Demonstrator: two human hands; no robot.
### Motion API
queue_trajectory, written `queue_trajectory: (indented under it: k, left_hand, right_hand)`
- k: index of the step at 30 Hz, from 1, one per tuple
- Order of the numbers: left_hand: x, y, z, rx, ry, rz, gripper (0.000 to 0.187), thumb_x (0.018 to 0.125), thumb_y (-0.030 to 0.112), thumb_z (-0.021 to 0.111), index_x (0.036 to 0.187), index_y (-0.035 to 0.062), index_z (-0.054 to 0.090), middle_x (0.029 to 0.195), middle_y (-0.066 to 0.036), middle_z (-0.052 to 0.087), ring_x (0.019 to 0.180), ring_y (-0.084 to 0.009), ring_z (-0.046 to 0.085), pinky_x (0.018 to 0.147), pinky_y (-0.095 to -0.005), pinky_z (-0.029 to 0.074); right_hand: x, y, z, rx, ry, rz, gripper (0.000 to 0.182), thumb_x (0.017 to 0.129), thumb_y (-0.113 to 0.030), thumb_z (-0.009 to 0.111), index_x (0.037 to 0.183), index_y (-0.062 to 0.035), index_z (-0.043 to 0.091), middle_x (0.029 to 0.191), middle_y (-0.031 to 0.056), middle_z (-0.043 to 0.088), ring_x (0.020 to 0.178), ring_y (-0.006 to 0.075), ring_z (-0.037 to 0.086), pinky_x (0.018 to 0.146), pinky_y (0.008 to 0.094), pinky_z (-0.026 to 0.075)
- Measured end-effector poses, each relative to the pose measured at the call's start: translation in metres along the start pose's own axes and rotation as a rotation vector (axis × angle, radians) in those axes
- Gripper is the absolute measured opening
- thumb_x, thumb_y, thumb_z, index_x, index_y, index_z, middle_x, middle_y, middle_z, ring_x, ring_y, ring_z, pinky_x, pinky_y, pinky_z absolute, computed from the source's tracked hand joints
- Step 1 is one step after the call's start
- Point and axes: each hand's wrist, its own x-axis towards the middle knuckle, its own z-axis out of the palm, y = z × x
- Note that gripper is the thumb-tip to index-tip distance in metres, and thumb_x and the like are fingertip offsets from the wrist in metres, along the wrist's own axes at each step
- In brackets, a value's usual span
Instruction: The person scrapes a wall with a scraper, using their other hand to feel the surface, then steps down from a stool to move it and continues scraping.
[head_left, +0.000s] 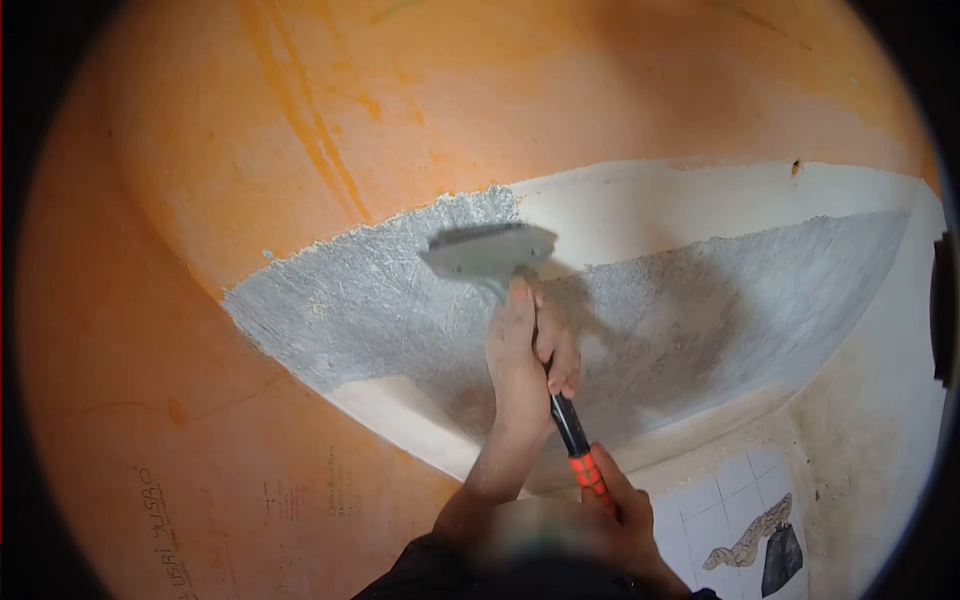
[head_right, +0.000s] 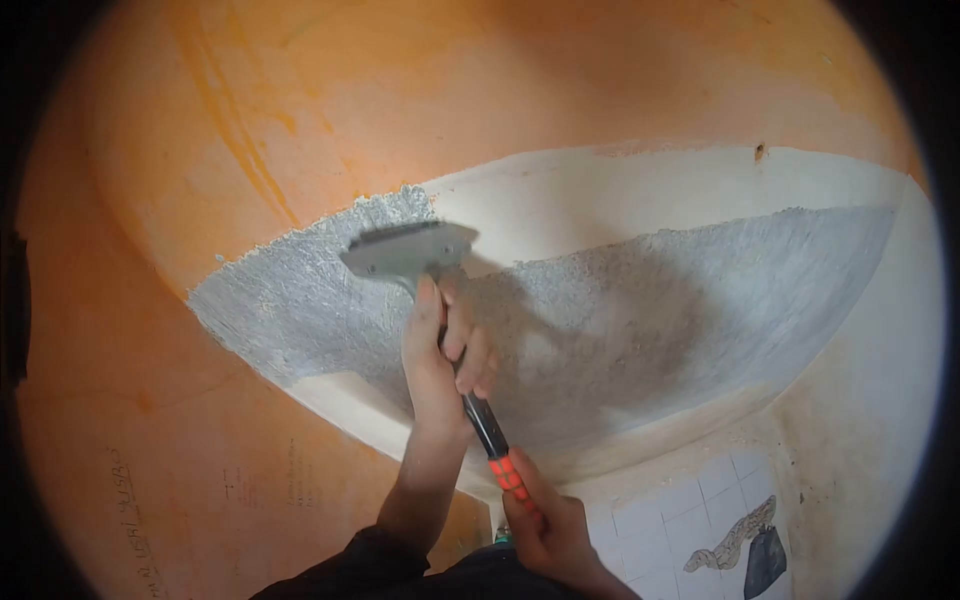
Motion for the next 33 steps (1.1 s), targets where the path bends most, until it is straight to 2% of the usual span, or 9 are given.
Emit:
queue_trajectory:
  k: [5,7,11,13,16,23,27,29,33]
  left_hand:
    - [-0.006,-0.001,-0.003,-0.008,-0.01,-0.013,0.027,0.104,0.037,0.04,0.098,0.0109,0.045,0.059,0.005,0.033,0.034,-0.0042,0.028,0.029,-0.0194,0.03]
    - [-0.005,-0.001,-0.002,-0.022,0.008,-0.028,0.027,0.104,0.037,0.04,0.098,0.0114,0.045,0.059,0.005,0.032,0.034,-0.0038,0.027,0.029,-0.0193,0.03]
    - [0.005,0.007,0.008,-0.034,-0.004,0.022,0.027,0.104,0.037,0.039,0.098,0.0117,0.045,0.059,0.005,0.032,0.034,-0.004,0.027,0.028,-0.0194,0.029]
    - [-0.001,0.003,0.002,-0.062,-0.025,0.005,0.027,0.104,0.037,0.039,0.098,0.0116,0.046,0.059,0.005,0.032,0.034,-0.0041,0.027,0.028,-0.0193,0.029]
    - [0.001,0.002,0.002,-0.071,0.0,0.004,0.027,0.105,0.036,0.039,0.098,0.0115,0.045,0.059,0.005,0.032,0.033,-0.0043,0.026,0.028,-0.019,0.029]
    - [-0.002,0.003,0.005,-0.065,0.045,-0.035,0.026,0.104,0.036,0.039,0.097,0.0114,0.046,0.059,0.006,0.031,0.033,-0.0037,0.026,0.027,-0.0189,0.028]
    - [0.008,0.011,0.011,-0.092,-0.007,0.029,0.028,0.104,0.038,0.041,0.096,0.0113,0.047,0.059,0.005,0.032,0.033,-0.0044,0.026,0.027,-0.0199,0.028]
    - [0.002,0.011,0.01,-0.062,0.031,0.014,0.028,0.104,0.037,0.042,0.097,0.011,0.046,0.06,0.005,0.032,0.033,-0.0046,0.026,0.027,-0.0199,0.027]
    - [0.005,0.013,0.011,-0.061,0.027,-0.016,0.027,0.103,0.036,0.043,0.096,0.01,0.046,0.06,0.005,0.033,0.032,-0.0057,0.028,0.027,-0.0206,0.029]
  right_hand:
    - [-0.007,-0.001,0.002,0.071,-0.004,-0.013,0.05,0.094,-0.005,0.056,0.142,-0.0002,0.042,0.064,0.002,0.057,0.058,0.0054,0.051,0.057,0.0218,0.044]
    - [-0.006,0.003,0.002,-0.011,-0.021,-0.086,0.053,0.097,-0.008,0.05,0.146,0.0018,0.033,0.062,0.0009,0.054,0.054,0.0064,0.049,0.053,0.0224,0.041]
    - [0.004,-0.011,-0.005,0.018,-0.037,-0.014,0.051,0.095,-0.006,0.056,0.143,0.0005,0.04,0.066,0.0025,0.058,0.059,0.0061,0.052,0.059,0.0221,0.044]
    - [-0.002,-0.009,-0.002,0.005,-0.059,-0.054,0.053,0.097,-0.007,0.05,0.146,0.0006,0.033,0.064,0.0012,0.055,0.055,0.0065,0.05,0.054,0.0228,0.042]
    - [0.0,-0.012,-0.001,-0.011,-0.031,-0.048,0.054,0.097,-0.007,0.05,0.147,0.0004,0.032,0.064,0.0014,0.055,0.056,0.0064,0.05,0.054,0.0227,0.042]
    - [-0.003,-0.009,-0.004,-0.004,-0.051,-0.086,0.053,0.096,-0.006,0.051,0.146,0.0006,0.033,0.064,0.0016,0.056,0.055,0.0065,0.05,0.055,0.0227,0.043]
    - [0.009,-0.02,-0.006,-0.049,-0.035,-0.01,0.053,0.093,-0.006,0.057,0.143,0.0008,0.04,0.076,0.0065,0.065,0.063,0.007,0.055,0.063,0.0234,0.047]
    - [0.002,-0.015,-0.003,-0.024,-0.062,-0.124,0.053,0.097,-0.007,0.05,0.146,0.0011,0.033,0.063,0.001,0.056,0.054,0.006,0.05,0.053,0.023,0.043]
    - [0.002,-0.022,-0.003,-0.018,-0.051,-0.059,0.054,0.097,-0.008,0.05,0.147,0.0008,0.032,0.064,-0.0004,0.055,0.054,0.0054,0.049,0.053,0.0221,0.043]
